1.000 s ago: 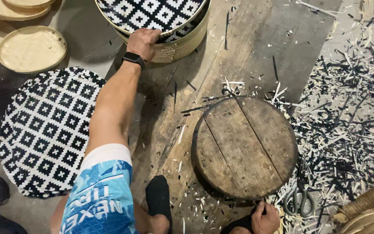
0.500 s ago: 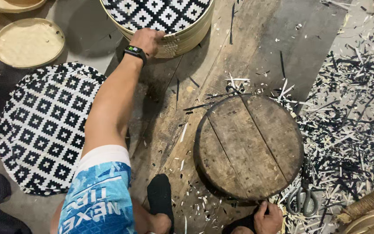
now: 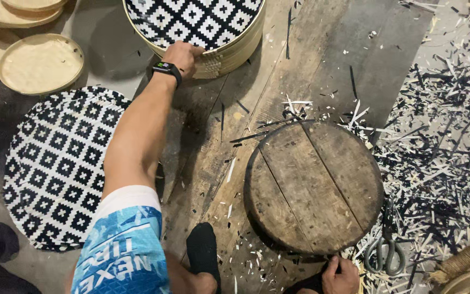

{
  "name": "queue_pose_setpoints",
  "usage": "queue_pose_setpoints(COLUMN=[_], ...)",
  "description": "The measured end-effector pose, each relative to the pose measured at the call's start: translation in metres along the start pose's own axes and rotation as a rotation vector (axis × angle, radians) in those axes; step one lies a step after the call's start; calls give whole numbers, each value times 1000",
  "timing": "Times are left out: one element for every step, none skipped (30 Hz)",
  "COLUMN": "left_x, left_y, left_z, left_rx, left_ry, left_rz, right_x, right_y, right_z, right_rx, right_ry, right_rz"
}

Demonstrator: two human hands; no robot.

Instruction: The person assembles round woven baskets by placing a patterned woven base onto a wooden jig, fitting a bamboo rim around the edge, and pressing it into place. The person repeats this process for multiple baskets, stacking completed units nearby.

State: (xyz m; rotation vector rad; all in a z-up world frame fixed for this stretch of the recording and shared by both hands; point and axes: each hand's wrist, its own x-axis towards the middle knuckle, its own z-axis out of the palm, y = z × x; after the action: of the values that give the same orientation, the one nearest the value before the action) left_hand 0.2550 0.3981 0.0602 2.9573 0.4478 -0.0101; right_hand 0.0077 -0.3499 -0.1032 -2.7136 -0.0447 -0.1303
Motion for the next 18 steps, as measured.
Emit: queue_pose_setpoints(left_x=[2,3,2,3,3,2,-2,-11,-23,-41,-61,-89,-125,-162,-200,-245,-287,-324], left_y=[0,1,2,4,7,10,13,15,17,17,15,9,3,-3,-12,-19,-25,-29], left_z=[-2,-3,-3,-5,-8,-9,-10,-10,-9,-10,-11,-15,-18,-19,-21,-22,-22,-20], left_rx=[-4,-10,-16,-13,-10,-8,48,102,156,248,340,368,395,302,209,168,127,144], left_ry=[6,11,15,-21,-58,-96,-6,81,167,263,359,302,244,172,101,6,-89,-152], left_rz=[-7,-17,-28,-54,-80,-103,-18,66,151,225,298,327,355,322,287,146,5,-95], right_x=[0,1,1,4,7,9,9,8,8,7,6,3,1,0,-1,-1,-2,0], right_y=[-1,-1,0,-1,-1,-2,-3,-3,-3,-3,-2,-4,-5,-4,-3,0,1,3], right_z=[0,-2,-4,-3,-2,-2,-1,-2,-2,-2,-3,-1,1,1,1,-1,-2,-3], right_rx=[-6,-13,-20,-24,-52,-79,-107,-95,-83,-70,-44,-17,11,15,19,22,30,38], right_ry=[-15,-13,-11,-2,-40,-78,-116,-77,-38,0,35,68,101,80,58,32,33,32], right_rz=[14,26,38,48,26,6,-14,-13,-12,-11,-5,-1,4,10,16,18,-4,-31])
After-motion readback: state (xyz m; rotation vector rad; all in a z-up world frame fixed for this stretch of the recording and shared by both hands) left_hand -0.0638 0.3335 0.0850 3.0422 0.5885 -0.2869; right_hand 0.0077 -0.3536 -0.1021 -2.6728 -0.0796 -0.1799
